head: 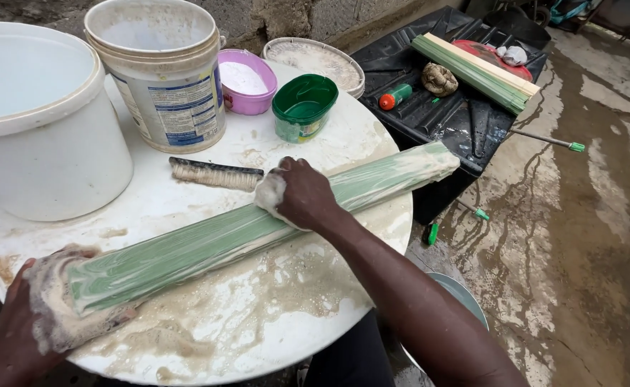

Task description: The person pours soapy water from a green cup into a metal bucket, then uses a cloth to scrub a long green wooden plank resting on a white table. The person repeatedly wipes the plank with the soapy cloth, focusing on cleaning the surface.

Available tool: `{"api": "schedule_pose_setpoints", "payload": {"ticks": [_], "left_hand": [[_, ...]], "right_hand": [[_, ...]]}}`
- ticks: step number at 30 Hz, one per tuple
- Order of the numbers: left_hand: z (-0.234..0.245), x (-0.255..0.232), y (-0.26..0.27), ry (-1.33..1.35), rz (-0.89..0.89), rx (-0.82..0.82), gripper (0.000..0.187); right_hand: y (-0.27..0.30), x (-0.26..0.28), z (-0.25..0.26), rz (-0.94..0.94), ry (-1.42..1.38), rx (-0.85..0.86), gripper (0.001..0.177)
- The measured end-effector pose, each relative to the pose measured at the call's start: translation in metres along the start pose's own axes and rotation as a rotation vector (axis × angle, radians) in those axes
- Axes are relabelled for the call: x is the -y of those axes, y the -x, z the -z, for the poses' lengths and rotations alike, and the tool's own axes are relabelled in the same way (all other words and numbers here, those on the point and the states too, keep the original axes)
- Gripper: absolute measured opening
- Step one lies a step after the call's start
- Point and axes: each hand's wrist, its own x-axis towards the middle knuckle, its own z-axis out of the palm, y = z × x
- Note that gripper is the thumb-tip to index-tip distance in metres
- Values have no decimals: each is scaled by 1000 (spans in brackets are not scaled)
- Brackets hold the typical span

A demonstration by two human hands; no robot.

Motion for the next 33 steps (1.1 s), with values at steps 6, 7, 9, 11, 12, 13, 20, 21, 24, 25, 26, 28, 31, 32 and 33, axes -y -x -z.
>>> {"api": "schedule_pose_setpoints", "payload": {"ticks": [6, 7, 9, 11, 12, 13, 20, 21, 24, 25, 26, 28, 31, 32, 33], "left_hand": [[23, -33, 3, 76, 83, 61, 114], [28, -36, 5, 1, 57, 83, 111], [30, -48, 4, -67, 38, 118, 107], [38, -50, 6, 14, 71, 110, 108], [42, -51, 9, -6, 107, 105, 108], [46, -52, 12, -19, 69, 97, 106], [63, -78, 25, 174, 20, 100, 95], [48, -57, 28, 172, 20, 107, 95], [13, -22, 16, 77, -5, 40, 110], [13, -22, 12, 73, -5, 35, 109], [10, -21, 17, 73, 12, 40, 107], [34, -41, 21, 115, -14, 47, 103], [27, -36, 25, 126, -106, -45, 99], [20, -29, 21, 87, -187, -150, 100], [25, -32, 22, 87, -185, -150, 100]], "right_hand": [[43, -233, 7, -589, 201, -83, 48], [55, -285, 6, -622, 284, -107, 58], [65, -308, 10, -653, 370, -118, 70], [53, -260, -8, -644, 345, -99, 72], [31, -203, -22, -611, 322, -87, 72], [13, -146, -32, -575, 328, -54, 67], [-51, 219, -71, -172, 60, 109, 50], [-51, 243, -77, -176, 54, 113, 50], [-47, 273, -75, -13, -64, 50, 50], [-38, 265, -66, 40, -110, 44, 48], [-23, 260, -61, 97, -160, 57, 48], [11, 195, -52, -10, -73, 12, 44], [48, 57, -34, -343, 68, -100, 57], [68, 8, -22, -573, 120, -187, 76], [72, -24, -10, -572, 120, -186, 76]]}}
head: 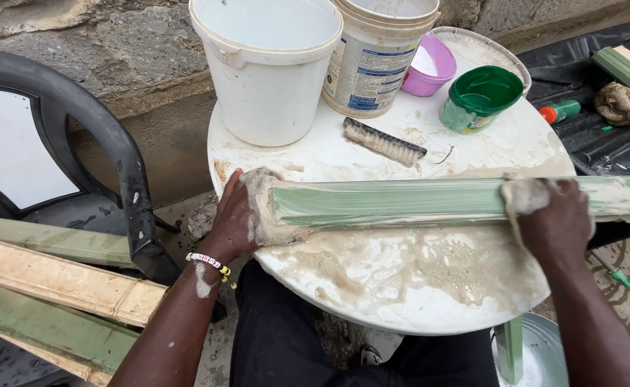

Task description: The person pours soapy water from a green cup into a metal bucket, then uses a cloth to scrub a long green wooden plank resting on a white table. The person repeatedly wipes the plank with the soapy cloth, focusing on cleaning the surface.

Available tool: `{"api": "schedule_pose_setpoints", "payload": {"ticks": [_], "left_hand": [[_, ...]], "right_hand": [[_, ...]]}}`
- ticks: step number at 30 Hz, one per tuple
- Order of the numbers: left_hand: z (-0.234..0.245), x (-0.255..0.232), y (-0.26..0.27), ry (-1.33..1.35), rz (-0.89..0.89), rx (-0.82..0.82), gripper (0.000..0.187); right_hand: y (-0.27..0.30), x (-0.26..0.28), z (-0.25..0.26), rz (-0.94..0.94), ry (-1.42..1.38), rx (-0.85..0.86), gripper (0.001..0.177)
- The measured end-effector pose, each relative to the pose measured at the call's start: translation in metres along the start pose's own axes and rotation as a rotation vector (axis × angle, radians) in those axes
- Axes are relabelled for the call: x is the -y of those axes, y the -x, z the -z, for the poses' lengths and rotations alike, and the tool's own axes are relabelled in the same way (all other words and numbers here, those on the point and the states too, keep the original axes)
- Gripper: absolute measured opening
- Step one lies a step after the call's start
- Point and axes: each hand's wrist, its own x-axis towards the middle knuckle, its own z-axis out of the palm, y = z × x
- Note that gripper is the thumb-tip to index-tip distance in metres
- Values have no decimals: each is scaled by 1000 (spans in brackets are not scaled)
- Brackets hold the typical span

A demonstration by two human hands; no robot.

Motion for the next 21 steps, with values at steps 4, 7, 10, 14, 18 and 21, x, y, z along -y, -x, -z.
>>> {"api": "schedule_pose_setpoints", "payload": {"ticks": [4, 7, 10, 14, 18, 21], "left_hand": [[13, -14, -4, 33, 68, 63, 98], [11, -13, -7, 79, 76, 83, 94], [6, -8, -1, 132, 92, 134, 94], [-36, 59, 24, 103, 117, 104, 110], [-6, 17, 6, 120, 60, 104, 102], [-10, 22, 8, 141, 111, 128, 98]], "right_hand": [[-29, -42, 4, -287, 167, -19, 74], [3, 56, -19, -5, 147, -91, 62], [72, 196, -26, 392, -53, -32, 50], [134, 304, -43, 865, -193, 98, 37], [96, 209, -53, 988, -262, 171, 54], [42, 76, -72, 954, -182, -57, 56]]}}
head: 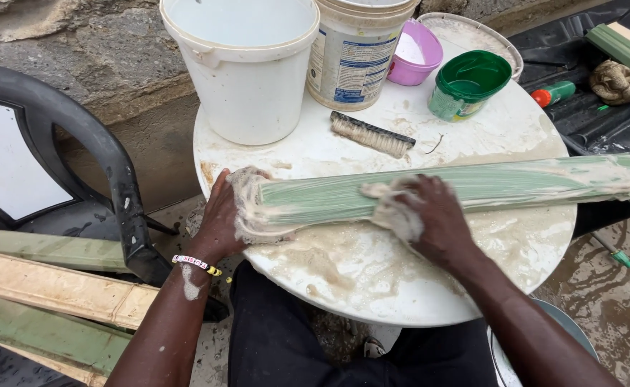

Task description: The person pours soapy water from a green cup into a metal bucket, then uses a cloth to scrub a long green wooden plank resting on a white table. The person repeatedly wipes the plank with the soapy cloth, focusing on cleaning the surface.

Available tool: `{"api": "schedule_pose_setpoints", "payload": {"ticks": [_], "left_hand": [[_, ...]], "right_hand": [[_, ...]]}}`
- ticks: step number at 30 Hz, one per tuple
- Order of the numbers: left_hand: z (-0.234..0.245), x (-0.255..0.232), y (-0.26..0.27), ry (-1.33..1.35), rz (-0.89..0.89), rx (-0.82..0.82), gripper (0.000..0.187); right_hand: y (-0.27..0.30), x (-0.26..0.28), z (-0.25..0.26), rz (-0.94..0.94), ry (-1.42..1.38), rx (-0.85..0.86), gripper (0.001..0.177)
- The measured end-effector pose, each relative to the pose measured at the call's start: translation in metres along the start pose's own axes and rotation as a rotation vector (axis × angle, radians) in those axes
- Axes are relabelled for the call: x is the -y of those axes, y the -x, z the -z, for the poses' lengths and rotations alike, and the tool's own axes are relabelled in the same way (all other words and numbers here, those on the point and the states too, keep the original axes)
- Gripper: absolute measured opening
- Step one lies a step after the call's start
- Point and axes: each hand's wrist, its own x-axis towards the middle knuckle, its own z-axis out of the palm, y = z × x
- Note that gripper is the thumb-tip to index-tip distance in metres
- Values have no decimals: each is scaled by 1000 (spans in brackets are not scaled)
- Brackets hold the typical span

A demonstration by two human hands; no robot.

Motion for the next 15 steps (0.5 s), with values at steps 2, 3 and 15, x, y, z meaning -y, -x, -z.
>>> {"api": "schedule_pose_setpoints", "payload": {"ticks": [2, 3, 15], "left_hand": [[-11, 21, 3, -16, 5, -3, 110], [-3, 12, 1, -18, 12, -8, 110], [-36, 69, -14, -124, -15, 83, 101]], "right_hand": [[53, -61, 47, -285, 263, 91, 33], [52, -68, 52, -276, 259, 91, 33], [-109, 156, -2, -30, -253, 1, 36]]}}
